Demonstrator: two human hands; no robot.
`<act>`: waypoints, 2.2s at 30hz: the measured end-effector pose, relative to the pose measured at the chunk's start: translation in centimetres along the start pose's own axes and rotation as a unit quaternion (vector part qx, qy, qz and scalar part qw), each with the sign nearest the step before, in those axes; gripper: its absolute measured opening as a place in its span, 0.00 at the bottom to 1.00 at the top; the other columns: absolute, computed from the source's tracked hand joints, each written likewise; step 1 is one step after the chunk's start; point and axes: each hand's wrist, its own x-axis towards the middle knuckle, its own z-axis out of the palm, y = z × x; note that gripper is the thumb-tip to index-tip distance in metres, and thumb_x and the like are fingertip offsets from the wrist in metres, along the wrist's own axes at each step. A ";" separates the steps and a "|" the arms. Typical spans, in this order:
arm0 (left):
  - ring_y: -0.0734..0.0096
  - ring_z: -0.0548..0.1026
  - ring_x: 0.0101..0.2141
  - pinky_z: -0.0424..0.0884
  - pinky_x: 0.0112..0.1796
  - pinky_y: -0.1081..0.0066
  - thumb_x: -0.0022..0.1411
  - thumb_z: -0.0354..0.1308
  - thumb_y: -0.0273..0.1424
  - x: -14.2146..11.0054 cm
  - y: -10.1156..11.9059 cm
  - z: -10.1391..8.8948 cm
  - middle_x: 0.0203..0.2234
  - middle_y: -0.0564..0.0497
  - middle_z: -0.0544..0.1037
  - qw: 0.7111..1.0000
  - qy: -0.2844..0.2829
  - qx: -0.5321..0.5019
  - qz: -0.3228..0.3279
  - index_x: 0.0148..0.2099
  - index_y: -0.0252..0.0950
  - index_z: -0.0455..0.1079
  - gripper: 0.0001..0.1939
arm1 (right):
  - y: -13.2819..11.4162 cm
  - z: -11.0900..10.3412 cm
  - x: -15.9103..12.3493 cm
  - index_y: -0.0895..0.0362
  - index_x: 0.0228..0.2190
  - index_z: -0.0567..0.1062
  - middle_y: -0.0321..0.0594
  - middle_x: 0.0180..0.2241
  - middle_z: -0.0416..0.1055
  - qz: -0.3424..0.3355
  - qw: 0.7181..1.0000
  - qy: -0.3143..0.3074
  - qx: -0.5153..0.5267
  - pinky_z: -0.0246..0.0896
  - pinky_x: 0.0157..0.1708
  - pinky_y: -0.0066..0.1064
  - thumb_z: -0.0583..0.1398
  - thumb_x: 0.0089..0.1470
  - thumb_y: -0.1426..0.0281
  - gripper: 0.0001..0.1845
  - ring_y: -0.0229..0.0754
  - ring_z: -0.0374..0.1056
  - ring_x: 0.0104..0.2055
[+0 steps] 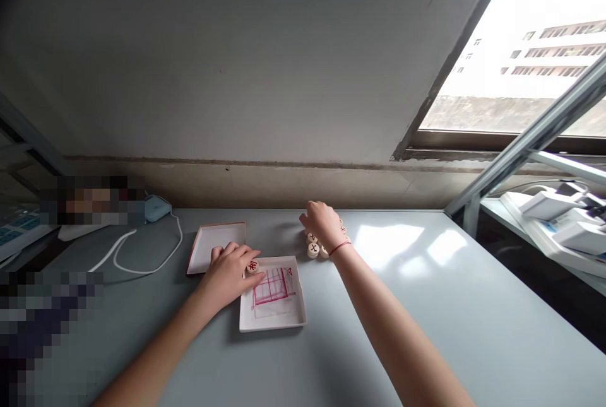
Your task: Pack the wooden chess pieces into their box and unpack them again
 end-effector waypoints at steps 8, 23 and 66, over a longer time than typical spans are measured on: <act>0.59 0.69 0.43 0.57 0.43 0.58 0.60 0.57 0.40 0.1 0.2 -0.2 0.40 0.49 0.78 1.000 -0.005 -0.012 0.000 0.44 0.41 0.74 0.13 | 1.5 0.5 2.1 0.59 0.34 0.76 0.50 0.35 0.75 0.045 0.999 -0.027 0.016 0.56 0.27 0.27 0.60 0.47 0.75 0.09 0.48 0.73 0.37; 0.60 0.71 0.48 0.66 0.49 0.61 0.67 0.50 0.42 0.2 1.0 0.0 0.50 0.45 0.71 0.975 0.160 -0.120 0.099 0.61 0.41 0.60 0.23 | -4.1 -0.4 -8.7 0.57 0.33 0.75 0.41 0.34 0.76 -0.157 0.868 -0.021 0.470 0.63 0.27 0.26 0.59 0.53 0.58 0.15 0.38 0.72 0.30; 0.61 0.69 0.44 0.55 0.42 0.60 0.63 0.55 0.31 0.1 0.0 -0.5 0.37 0.52 0.78 0.999 0.012 0.016 0.049 0.43 0.44 0.73 0.07 | -4.1 3.6 -10.1 0.54 0.35 0.70 0.38 0.31 0.74 -0.211 0.951 0.099 0.204 0.55 0.28 0.27 0.59 0.56 0.69 0.03 0.40 0.67 0.30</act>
